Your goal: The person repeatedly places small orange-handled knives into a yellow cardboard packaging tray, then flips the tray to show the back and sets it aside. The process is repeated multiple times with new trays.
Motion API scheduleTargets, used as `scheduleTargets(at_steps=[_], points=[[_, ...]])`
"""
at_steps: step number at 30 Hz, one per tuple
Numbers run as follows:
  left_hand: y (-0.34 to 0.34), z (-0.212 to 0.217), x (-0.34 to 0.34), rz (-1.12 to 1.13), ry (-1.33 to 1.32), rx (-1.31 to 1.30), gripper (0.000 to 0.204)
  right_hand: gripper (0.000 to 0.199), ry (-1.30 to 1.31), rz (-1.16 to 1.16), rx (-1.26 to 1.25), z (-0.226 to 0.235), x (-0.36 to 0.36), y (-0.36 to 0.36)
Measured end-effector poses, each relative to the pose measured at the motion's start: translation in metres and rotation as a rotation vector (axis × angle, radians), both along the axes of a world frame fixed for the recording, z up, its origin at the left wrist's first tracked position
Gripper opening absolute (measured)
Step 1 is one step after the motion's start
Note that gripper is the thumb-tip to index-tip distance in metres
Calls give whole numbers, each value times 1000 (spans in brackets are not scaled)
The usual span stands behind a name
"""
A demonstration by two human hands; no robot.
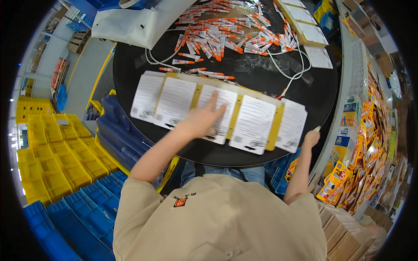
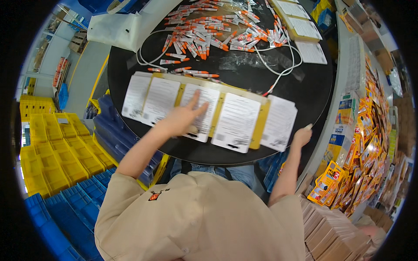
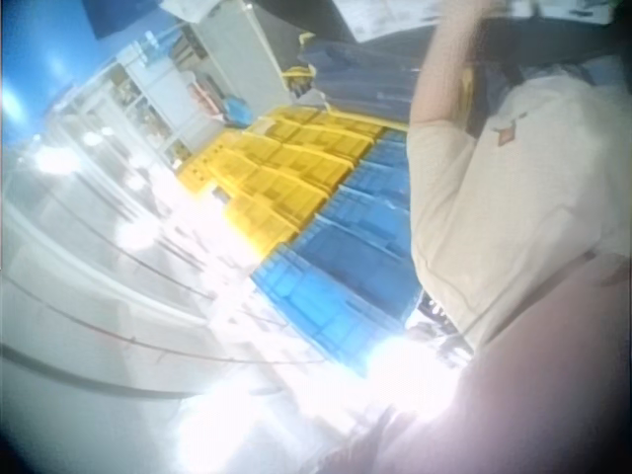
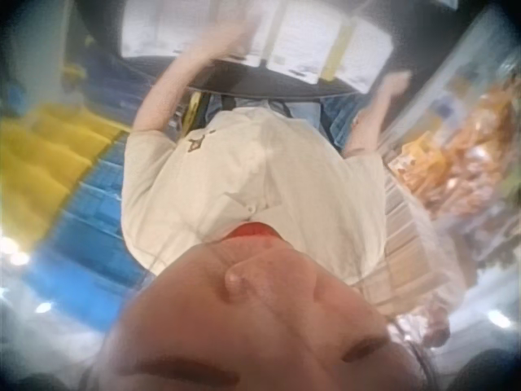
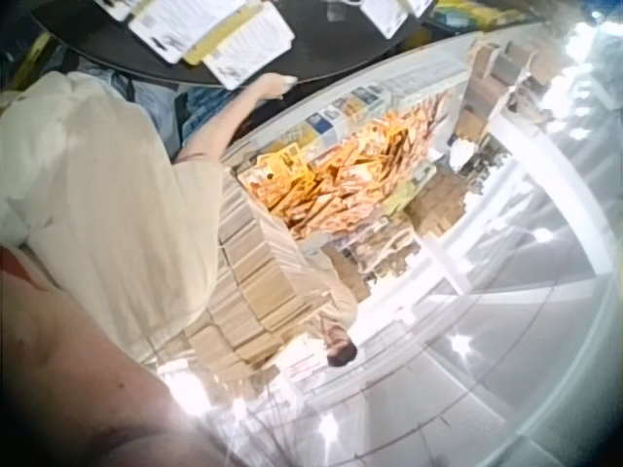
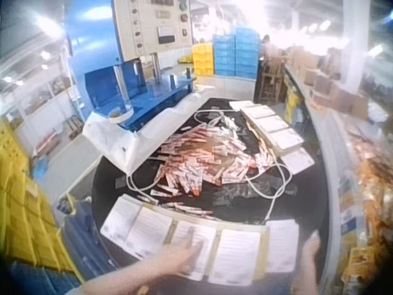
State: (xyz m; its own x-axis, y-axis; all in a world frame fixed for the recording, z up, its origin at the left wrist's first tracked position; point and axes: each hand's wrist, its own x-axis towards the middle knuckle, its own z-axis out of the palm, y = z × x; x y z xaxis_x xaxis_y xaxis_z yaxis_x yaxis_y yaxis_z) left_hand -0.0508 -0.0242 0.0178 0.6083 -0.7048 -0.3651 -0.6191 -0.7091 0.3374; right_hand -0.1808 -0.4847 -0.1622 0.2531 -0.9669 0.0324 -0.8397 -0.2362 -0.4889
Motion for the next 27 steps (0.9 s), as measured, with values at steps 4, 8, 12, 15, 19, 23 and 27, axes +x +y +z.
scheduleTargets(at_steps=[4, 8, 12, 15, 19, 23, 27], points=[[45, 29, 25, 160, -108, -67, 67, 59, -387, 54, 121, 4, -63, 142], [34, 54, 23, 339, -68, -583, 43, 47, -142, 360, 951, 53, -124, 239], [9, 47, -6, 411, 535, -653, 37, 38, -462, 631, 1021, 107, -110, 217], [-4, 29, -34, 356, 657, -501, 30, 25, -537, 584, 174, 104, -56, 156], [-5, 7, -69, 459, 474, -488, 25, 49, -192, 181, -95, 64, 9, 81], [27, -11, -73, 686, 22, -525, 21, 59, -433, -51, 268, 38, 3, 69], [84, -25, -38, 987, -73, -451, 19, 65, -423, -6, 335, 15, -49, 146]])
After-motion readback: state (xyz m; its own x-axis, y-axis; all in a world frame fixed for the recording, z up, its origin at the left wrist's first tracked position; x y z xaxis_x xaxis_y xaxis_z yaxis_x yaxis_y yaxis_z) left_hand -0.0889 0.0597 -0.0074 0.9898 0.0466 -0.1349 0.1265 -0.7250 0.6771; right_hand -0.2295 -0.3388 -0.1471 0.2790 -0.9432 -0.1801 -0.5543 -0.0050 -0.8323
